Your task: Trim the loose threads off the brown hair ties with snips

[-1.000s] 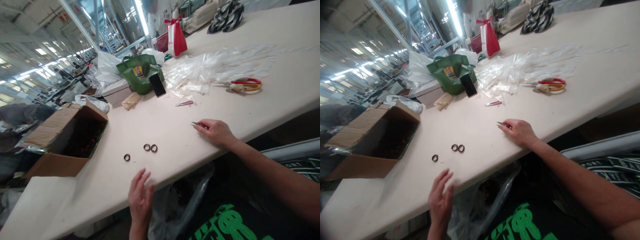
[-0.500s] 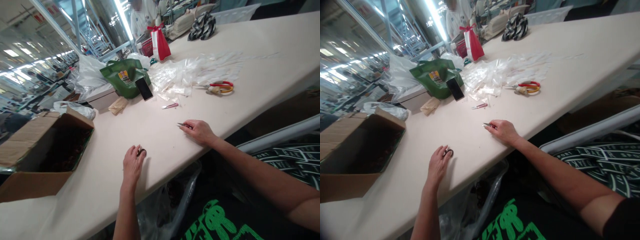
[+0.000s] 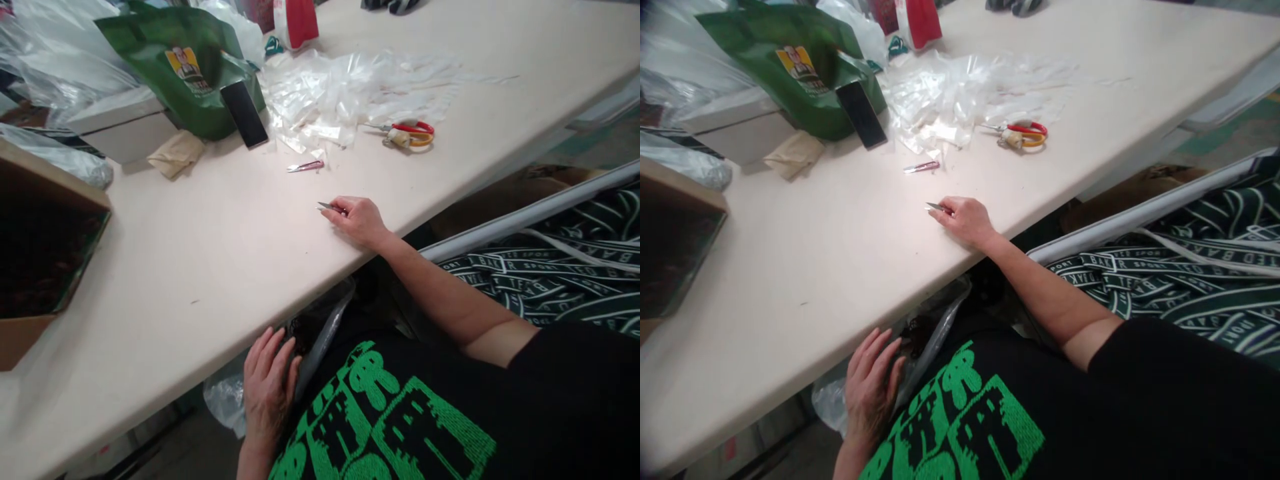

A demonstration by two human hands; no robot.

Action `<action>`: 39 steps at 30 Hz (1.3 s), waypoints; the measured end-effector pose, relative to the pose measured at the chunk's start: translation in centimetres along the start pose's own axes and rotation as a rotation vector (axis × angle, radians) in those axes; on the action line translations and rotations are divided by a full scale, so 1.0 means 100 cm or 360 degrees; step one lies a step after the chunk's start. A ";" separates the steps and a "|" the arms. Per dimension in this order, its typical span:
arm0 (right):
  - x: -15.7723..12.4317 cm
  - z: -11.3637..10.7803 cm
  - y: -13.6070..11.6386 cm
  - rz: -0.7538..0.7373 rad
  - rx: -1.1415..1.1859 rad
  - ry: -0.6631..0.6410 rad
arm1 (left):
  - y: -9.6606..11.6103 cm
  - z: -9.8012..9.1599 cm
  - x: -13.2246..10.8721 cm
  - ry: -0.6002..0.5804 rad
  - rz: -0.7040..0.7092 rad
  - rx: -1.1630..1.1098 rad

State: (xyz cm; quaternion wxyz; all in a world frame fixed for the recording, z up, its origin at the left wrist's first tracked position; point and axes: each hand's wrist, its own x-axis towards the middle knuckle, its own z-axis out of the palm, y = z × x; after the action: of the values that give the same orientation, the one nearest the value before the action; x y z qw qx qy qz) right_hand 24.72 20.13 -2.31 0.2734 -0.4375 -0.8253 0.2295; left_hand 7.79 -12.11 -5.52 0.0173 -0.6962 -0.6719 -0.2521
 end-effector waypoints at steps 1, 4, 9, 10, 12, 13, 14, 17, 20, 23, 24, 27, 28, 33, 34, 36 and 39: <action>0.000 0.000 0.000 -0.0005 0.0002 0.0009 | 0.000 0.002 -0.007 0.0002 0.0003 0.0007; -0.001 0.001 0.000 -0.0033 -0.0023 0.0026 | -0.002 0.001 -0.028 0.0054 -0.0089 0.0042; -0.003 0.004 -0.002 -0.0085 -0.0166 0.0065 | -0.007 -0.014 -0.063 0.0371 -0.0639 0.0317; -0.002 0.004 -0.002 -0.0100 -0.0192 0.0080 | -0.008 -0.017 -0.069 0.0425 -0.0777 0.0368; -0.001 0.004 -0.002 -0.0166 -0.0228 0.0145 | -0.011 -0.018 -0.081 0.0442 -0.1143 0.0360; -0.001 0.004 -0.003 -0.0229 -0.0231 0.0204 | -0.013 -0.017 -0.086 0.0396 -0.1398 0.0287; -0.002 0.003 -0.005 -0.0315 -0.0217 0.0283 | -0.015 -0.015 -0.091 0.0317 -0.1685 0.0177; -0.017 -0.001 -0.016 -0.0659 -0.0050 0.0458 | -0.018 -0.007 -0.103 0.0087 -0.2335 -0.0260; -0.057 -0.002 -0.029 -0.1010 0.0160 0.0135 | -0.015 -0.003 -0.112 0.0036 -0.2410 -0.0605; -0.107 0.001 -0.027 -0.1186 0.0155 -0.0428 | -0.009 -0.008 -0.114 0.0106 -0.2415 -0.0647; -0.122 0.002 -0.022 -0.1186 0.0107 -0.0561 | -0.007 -0.011 -0.114 0.0182 -0.2443 -0.0613; -0.149 0.008 0.002 -0.1017 -0.0103 -0.0795 | -0.004 -0.022 -0.115 0.0560 -0.2584 -0.0611; -0.153 0.011 0.011 -0.0941 -0.0168 -0.0830 | -0.004 -0.025 -0.116 0.0706 -0.2643 -0.0678; -0.147 0.037 0.028 -0.0740 -0.0145 -0.0963 | -0.001 -0.036 -0.129 0.1138 -0.2664 -0.0889; -0.144 0.040 0.025 -0.0722 -0.0098 -0.1009 | 0.000 -0.038 -0.132 0.1171 -0.2642 -0.0828; -0.139 0.042 0.014 -0.0705 0.0047 -0.1070 | 0.002 -0.041 -0.138 0.1242 -0.2615 -0.0746; -0.136 0.030 -0.011 -0.0718 0.0493 -0.0970 | 0.007 -0.043 -0.147 0.1309 -0.2632 -0.0660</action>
State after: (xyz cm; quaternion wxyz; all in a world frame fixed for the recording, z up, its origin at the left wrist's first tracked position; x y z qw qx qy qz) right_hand 28.46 7.68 -7.31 0.1226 -0.1112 -0.8995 0.4044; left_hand 7.51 -27.41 -7.03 -0.0556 0.1551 -0.8353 -0.5245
